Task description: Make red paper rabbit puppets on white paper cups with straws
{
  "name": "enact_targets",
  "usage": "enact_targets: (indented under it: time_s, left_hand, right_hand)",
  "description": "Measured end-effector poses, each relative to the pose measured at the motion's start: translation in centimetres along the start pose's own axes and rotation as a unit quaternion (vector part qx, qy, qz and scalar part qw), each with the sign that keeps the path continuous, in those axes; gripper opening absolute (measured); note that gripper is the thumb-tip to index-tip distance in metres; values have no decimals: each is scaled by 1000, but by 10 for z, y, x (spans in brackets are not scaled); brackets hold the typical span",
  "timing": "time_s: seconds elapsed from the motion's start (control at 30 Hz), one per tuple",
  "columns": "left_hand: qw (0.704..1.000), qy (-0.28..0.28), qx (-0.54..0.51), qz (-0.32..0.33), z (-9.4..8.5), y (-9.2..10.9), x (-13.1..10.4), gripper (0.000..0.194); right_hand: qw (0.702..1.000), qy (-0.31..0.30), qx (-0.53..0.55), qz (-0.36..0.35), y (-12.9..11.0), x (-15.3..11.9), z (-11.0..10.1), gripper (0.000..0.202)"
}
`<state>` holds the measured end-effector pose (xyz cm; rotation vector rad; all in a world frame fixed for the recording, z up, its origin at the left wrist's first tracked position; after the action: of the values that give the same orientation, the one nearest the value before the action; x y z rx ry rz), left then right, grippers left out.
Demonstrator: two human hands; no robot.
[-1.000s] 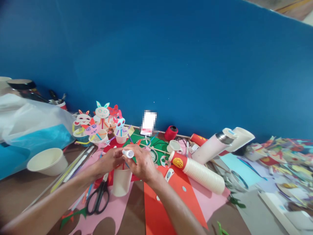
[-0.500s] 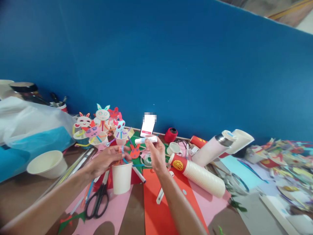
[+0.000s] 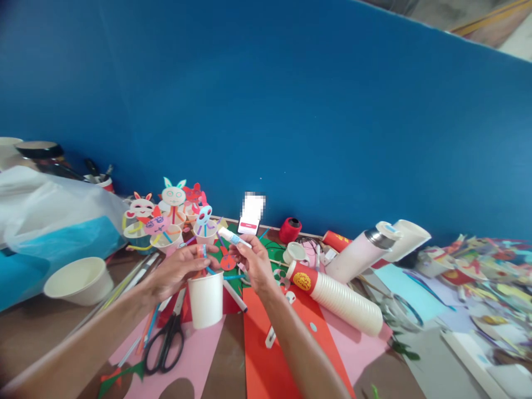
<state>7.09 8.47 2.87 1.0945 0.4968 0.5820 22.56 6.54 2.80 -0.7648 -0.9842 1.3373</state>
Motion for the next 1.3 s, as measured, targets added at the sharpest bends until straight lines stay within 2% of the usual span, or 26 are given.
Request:
enact_targets:
  time_s: [0.23, 0.37, 0.6, 0.77, 0.87, 0.97, 1.3]
  left_hand:
    - [1000, -9, -4, -4, 2, -1, -1, 37]
    - [1000, 13, -16, -2, 3, 3, -2, 36]
    - [996, 75, -40, 9, 5, 13, -5, 28]
    - [997, 66, -43, 8, 2, 10, -4, 28]
    - [998, 61, -26, -5, 2, 8, -4, 20]
    - [998, 51, -19, -8, 4, 7, -4, 13]
    - [998, 49, 17, 19, -2, 3, -2, 15]
  right_hand:
    - [998, 33, 58, 6, 7, 2, -5, 16]
    - [997, -4, 69, 22, 11, 2, 1, 17]
    - [998, -67, 9, -2, 8, -3, 15, 22]
    - [994, -105, -14, 17, 14, -3, 17, 25]
    - [992, -122, -21, 35, 16, -3, 18, 26]
    - [991, -123, -24, 46, 17, -4, 19, 26]
    - [989, -121, -32, 74, 21, -7, 24, 29]
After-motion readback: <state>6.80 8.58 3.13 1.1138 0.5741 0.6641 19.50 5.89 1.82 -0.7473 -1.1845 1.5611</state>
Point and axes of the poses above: each hand's wrist, its own x-axis towards the middle knuckle, its own z-axis out of the palm, y = z × x, the point moved 5 cm from there along x, towards the middle knuckle, and after that the axes turned 10 degrees about -y, right-handed, at the moved point
